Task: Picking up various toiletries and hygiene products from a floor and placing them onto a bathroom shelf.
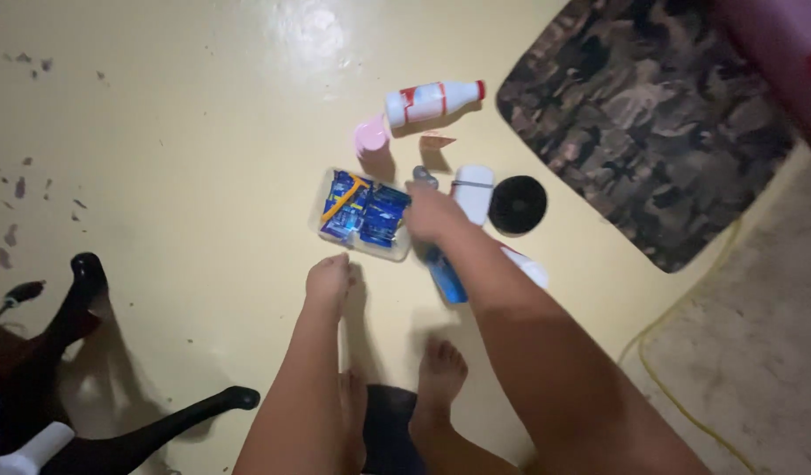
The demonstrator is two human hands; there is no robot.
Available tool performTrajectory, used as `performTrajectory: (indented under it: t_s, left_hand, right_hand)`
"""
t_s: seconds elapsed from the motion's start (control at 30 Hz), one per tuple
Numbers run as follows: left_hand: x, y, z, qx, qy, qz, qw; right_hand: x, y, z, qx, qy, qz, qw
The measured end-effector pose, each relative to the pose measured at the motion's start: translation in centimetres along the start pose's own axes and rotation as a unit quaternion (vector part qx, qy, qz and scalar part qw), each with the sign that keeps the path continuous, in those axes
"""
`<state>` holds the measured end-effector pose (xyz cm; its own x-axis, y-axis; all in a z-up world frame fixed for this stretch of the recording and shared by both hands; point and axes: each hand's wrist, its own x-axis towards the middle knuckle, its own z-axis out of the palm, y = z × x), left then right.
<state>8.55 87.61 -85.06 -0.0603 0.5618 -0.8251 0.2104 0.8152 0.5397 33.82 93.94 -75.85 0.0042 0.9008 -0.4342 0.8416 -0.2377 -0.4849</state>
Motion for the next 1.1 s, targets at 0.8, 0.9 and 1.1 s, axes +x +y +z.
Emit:
performTrajectory:
  t_s: [0.8, 0.9, 1.1]
  left_hand:
    - [-23.9, 14.5, -5.5, -0.087, 0.01, 0.147, 0.985]
    - [-29.0, 15.8, -5.8, -0.13, -0.061, 0.155, 0.977]
    - [-47.6, 25.1, -4.1, -0.159, -0.157, 0.169, 0.96]
  right_hand:
    - [-17.6, -9.6, -14.4, 0.167, 0.01, -0.017, 0.986]
    - [-25.4, -14.3, -21.4, 0.201, 0.039, 0.061, 0.977]
    - [-40.0, -17.8, -31.4, 0.275, 0.188, 0.059, 0.941]
